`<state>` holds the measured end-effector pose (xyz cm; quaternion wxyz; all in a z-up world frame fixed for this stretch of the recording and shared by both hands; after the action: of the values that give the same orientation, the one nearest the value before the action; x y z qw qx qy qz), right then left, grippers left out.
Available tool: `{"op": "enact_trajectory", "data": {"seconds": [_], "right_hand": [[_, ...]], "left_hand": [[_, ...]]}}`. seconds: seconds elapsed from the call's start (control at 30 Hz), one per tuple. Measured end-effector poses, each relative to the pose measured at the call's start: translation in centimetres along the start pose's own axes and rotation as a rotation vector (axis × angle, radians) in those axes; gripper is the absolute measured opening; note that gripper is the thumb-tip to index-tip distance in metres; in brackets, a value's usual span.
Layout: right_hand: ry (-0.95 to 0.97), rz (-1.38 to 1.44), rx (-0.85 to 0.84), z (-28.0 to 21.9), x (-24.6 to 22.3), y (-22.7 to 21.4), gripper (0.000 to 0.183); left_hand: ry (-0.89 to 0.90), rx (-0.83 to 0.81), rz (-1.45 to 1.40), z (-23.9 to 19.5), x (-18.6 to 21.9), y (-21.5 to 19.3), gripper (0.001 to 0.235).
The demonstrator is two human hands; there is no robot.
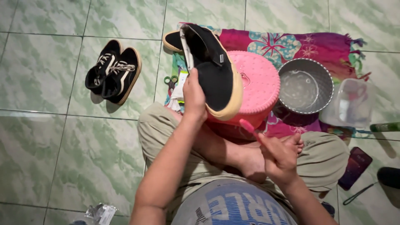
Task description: The person scrubs a black slip-on shoe with a pink toothbrush, repeatedly dipping the brush into a metal bowl of soapy water. They clean the sides, sole, and yellow outsole of the shoe while sitting on the floor.
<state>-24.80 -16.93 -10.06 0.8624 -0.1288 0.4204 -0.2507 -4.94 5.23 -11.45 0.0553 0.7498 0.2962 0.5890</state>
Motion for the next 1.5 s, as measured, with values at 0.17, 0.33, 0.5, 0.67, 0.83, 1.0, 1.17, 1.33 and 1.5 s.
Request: {"op": "enact_trajectory", "data": {"seconds": [0.17,0.33,0.5,0.67,0.83,1.0,1.17,1.33,1.5], "right_hand": [[-0.129,-0.092,-0.027,3.5,-3.1,-0.9,0.037],[-0.178,-0.311,-0.063,3.3,-1.7,-1.8,0.042],[-0.08,-0.162,-0.027,4.6,2.2,-3.8,0.054],[-0.15,-0.177,-0.146,3.8,-0.3,-3.6,0.046],[-0.175,-0.063,-0.159,5.2,3.1,-4.8,0.054],[-0.201,0.039,-0.217,6.5,-0.9,-3.8,0.048],[-0.191,0.057,-0.148,6.3,2.2,-4.1,0.049],[-0.193,0.073,-0.12,4.8,2.1,-3.1,0.055],[-0.125,0.131,-0.091,5.6,3.9,-3.5,0.058]], "left_hand": [[-0.247,-0.316,-0.372,-3.3,2.5,3.2,0.032],[-0.525,-0.342,-0.471,-5.2,0.8,4.1,0.028],[-0.58,-0.305,-0.453,-4.4,-1.1,2.8,0.032],[-0.599,-0.337,-0.384,-4.5,-1.1,2.4,0.039],[-0.749,-0.367,-0.282,-5.4,-1.3,1.3,0.038],[-0.814,-0.378,-0.262,-5.9,-0.6,1.7,0.041],[-0.885,-0.379,-0.25,-7.5,0.7,1.6,0.037],[-0.878,-0.376,-0.233,-6.6,-0.1,0.8,0.036],[-0.935,-0.446,-0.189,-7.8,1.3,1.5,0.038]]}}
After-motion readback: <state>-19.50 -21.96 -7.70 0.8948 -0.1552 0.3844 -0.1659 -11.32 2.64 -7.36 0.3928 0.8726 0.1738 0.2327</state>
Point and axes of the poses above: each hand's wrist, its own z-axis towards the middle knuckle, its own y-axis out of the palm, x = y × z, the point moved 2 cm from there along z, towards the middle knuckle
